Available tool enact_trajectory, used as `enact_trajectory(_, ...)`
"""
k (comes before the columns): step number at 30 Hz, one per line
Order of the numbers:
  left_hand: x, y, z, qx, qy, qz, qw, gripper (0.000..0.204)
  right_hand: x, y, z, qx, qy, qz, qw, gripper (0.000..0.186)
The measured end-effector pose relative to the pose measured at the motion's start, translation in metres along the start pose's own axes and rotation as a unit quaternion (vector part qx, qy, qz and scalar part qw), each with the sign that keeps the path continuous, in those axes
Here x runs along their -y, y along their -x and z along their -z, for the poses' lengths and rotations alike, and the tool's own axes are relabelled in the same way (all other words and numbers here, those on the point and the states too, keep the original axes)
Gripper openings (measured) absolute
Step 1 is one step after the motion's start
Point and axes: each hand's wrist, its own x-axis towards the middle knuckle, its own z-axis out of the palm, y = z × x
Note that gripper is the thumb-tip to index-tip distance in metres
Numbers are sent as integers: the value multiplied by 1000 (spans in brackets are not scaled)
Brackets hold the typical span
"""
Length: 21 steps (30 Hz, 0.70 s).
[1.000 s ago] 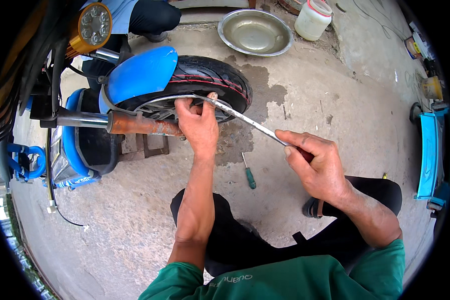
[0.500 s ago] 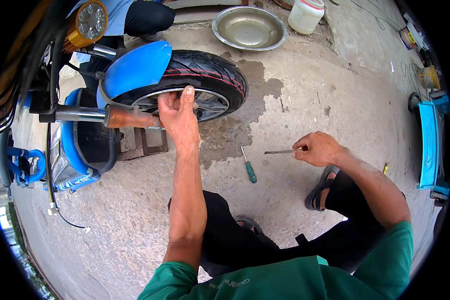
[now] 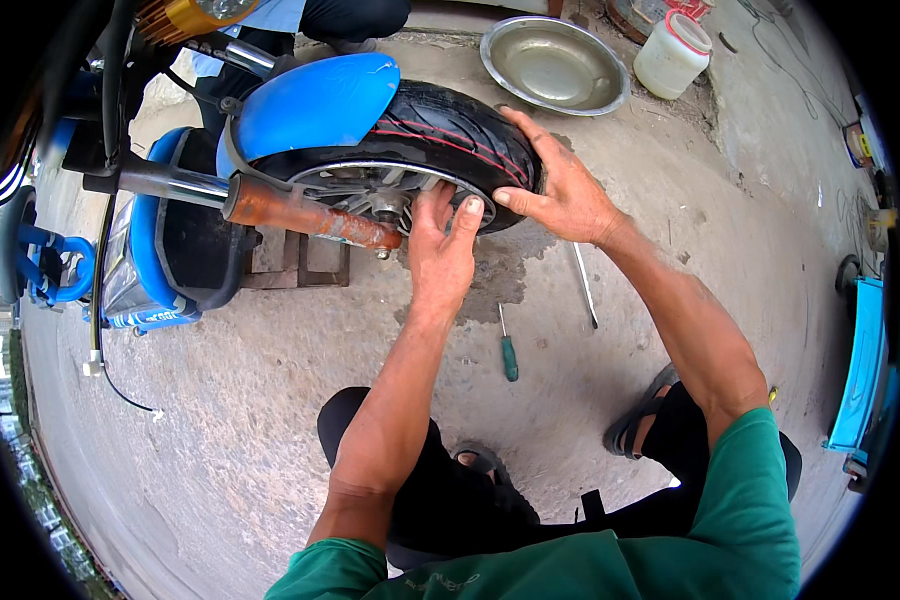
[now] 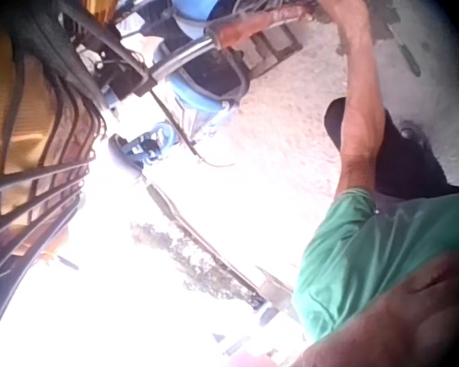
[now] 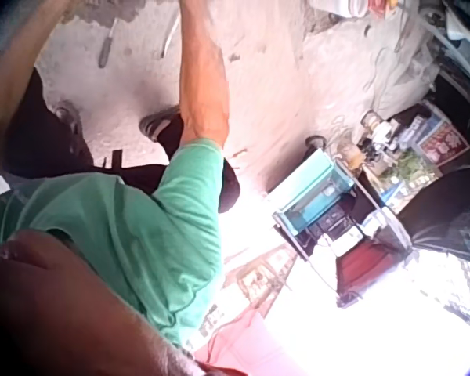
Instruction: The person uses a tire lever and a screwdriver to pry the tire bead off the rim of a blue motorcycle's front wheel. They work around the circumference of the wheel, gradually separating the tire from the rim.
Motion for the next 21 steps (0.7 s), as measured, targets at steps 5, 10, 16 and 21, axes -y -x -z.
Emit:
enact_trajectory(5, -26, -4, 0, 31, 46, 40, 998, 69, 11, -5, -1, -30, -45, -19, 998, 95)
enact_trajectory(10, -30, -23, -10, 4, 24, -10, 1000, 53, 21, -18, 2, -55, -6, 57, 997, 87)
enact_trajectory(16, -38, -26, -3, 10, 69, -1, 998, 46, 28, -16, -10, -75, 21, 35, 996, 91)
enact_trajectory(21, -38, -31, -8, 37, 197, -10, 980, 39, 27, -22, -11, -69, 18, 24, 997, 90)
